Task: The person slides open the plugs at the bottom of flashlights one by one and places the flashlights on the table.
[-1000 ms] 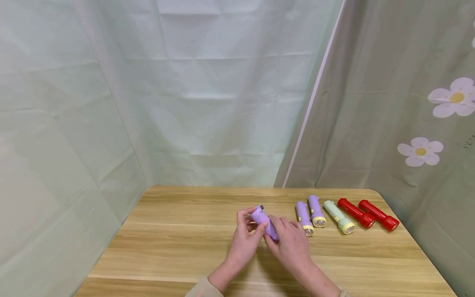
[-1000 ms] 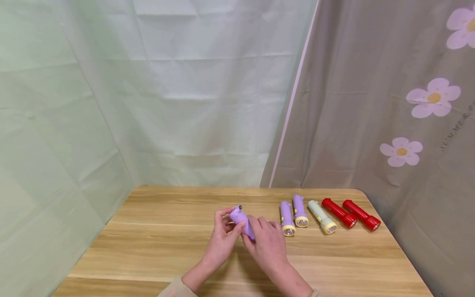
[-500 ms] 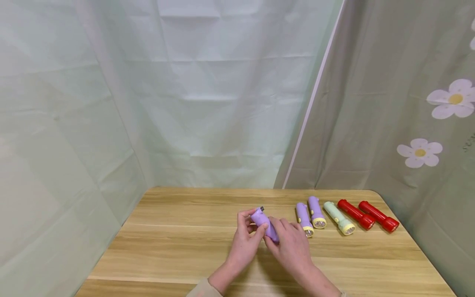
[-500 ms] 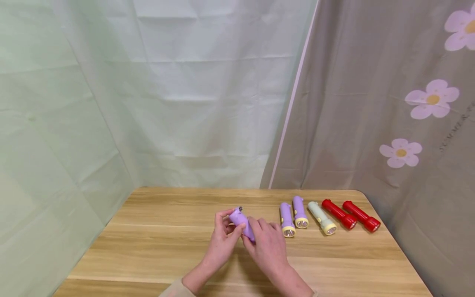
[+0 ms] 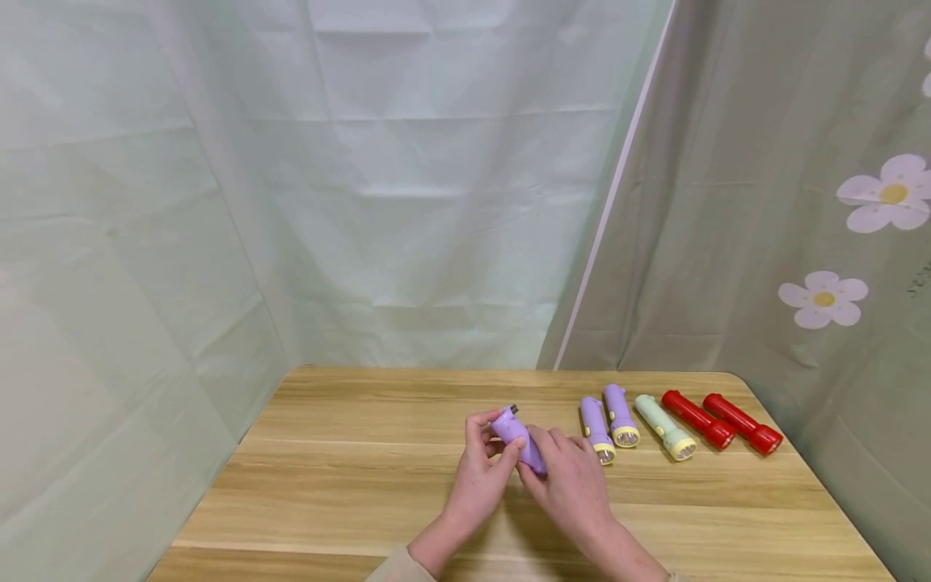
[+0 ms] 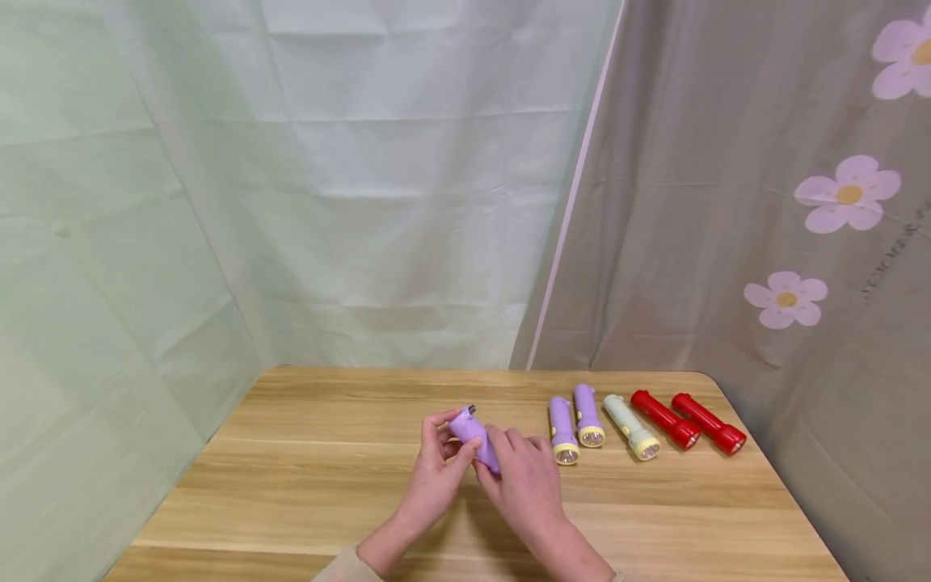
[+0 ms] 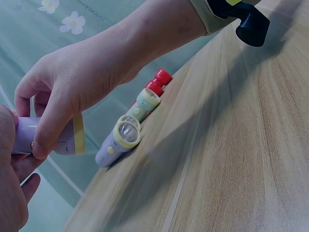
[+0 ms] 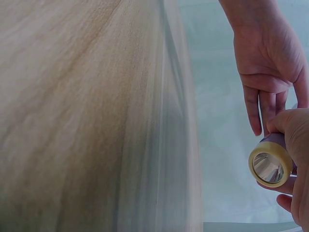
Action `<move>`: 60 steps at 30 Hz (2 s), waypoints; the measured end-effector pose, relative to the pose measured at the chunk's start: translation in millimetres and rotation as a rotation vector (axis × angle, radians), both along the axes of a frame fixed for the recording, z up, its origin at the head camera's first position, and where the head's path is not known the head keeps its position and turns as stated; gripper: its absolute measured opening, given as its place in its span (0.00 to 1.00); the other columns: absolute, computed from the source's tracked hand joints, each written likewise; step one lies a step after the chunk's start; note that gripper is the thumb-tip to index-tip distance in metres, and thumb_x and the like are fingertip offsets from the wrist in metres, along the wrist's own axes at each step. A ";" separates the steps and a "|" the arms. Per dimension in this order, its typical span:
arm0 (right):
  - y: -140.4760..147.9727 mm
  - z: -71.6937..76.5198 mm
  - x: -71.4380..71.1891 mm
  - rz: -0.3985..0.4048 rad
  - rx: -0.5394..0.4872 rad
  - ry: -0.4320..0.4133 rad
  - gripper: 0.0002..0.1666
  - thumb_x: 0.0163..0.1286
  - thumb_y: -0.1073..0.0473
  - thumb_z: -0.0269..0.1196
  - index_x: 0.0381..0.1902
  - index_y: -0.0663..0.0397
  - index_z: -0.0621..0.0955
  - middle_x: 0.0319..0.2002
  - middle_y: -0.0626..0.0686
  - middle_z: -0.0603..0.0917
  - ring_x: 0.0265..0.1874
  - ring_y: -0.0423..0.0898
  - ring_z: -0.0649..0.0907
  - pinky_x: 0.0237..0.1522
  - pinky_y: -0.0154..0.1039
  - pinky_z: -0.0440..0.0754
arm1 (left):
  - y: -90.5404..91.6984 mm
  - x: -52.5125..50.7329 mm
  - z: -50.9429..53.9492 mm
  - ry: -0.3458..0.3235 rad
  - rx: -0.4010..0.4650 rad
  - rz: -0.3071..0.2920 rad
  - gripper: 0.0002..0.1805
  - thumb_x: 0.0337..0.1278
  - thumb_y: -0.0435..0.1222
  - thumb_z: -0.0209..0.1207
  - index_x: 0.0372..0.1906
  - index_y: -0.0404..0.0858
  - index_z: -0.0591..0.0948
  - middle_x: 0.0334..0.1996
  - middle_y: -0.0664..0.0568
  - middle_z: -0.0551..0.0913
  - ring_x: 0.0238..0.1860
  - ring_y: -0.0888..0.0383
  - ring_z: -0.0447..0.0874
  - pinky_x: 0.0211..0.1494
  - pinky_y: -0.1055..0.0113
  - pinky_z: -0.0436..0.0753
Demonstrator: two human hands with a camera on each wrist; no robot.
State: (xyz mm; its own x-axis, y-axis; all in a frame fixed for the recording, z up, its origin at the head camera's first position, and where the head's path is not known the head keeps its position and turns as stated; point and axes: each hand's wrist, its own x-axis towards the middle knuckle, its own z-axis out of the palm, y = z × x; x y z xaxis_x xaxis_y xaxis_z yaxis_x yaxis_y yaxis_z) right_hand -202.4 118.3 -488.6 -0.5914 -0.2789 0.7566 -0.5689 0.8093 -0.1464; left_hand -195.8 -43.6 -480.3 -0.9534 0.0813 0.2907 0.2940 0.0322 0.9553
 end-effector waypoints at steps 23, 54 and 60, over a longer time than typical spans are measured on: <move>0.1 -0.3 0.6 0.007 0.000 -0.009 0.29 0.52 0.52 0.79 0.52 0.50 0.83 0.35 0.48 0.84 0.31 0.44 0.82 0.42 0.47 0.78 | -0.1 2.1 2.0 0.022 0.000 -0.007 0.28 0.71 0.39 0.63 0.68 0.48 0.64 0.53 0.43 0.81 0.48 0.52 0.84 0.43 0.65 0.84; 0.5 -2.3 1.0 0.007 0.010 0.005 0.28 0.53 0.52 0.78 0.51 0.51 0.83 0.35 0.48 0.84 0.31 0.44 0.82 0.40 0.46 0.79 | -0.2 0.9 -2.6 0.024 -0.008 -0.013 0.27 0.71 0.39 0.63 0.68 0.47 0.65 0.53 0.43 0.81 0.48 0.52 0.84 0.43 0.65 0.84; 0.1 -2.1 1.4 0.001 0.009 0.007 0.27 0.53 0.52 0.78 0.50 0.51 0.83 0.33 0.47 0.83 0.29 0.44 0.81 0.40 0.46 0.78 | 0.3 1.2 -2.5 0.012 -0.016 -0.002 0.27 0.71 0.40 0.63 0.67 0.48 0.65 0.53 0.44 0.81 0.48 0.53 0.84 0.43 0.66 0.84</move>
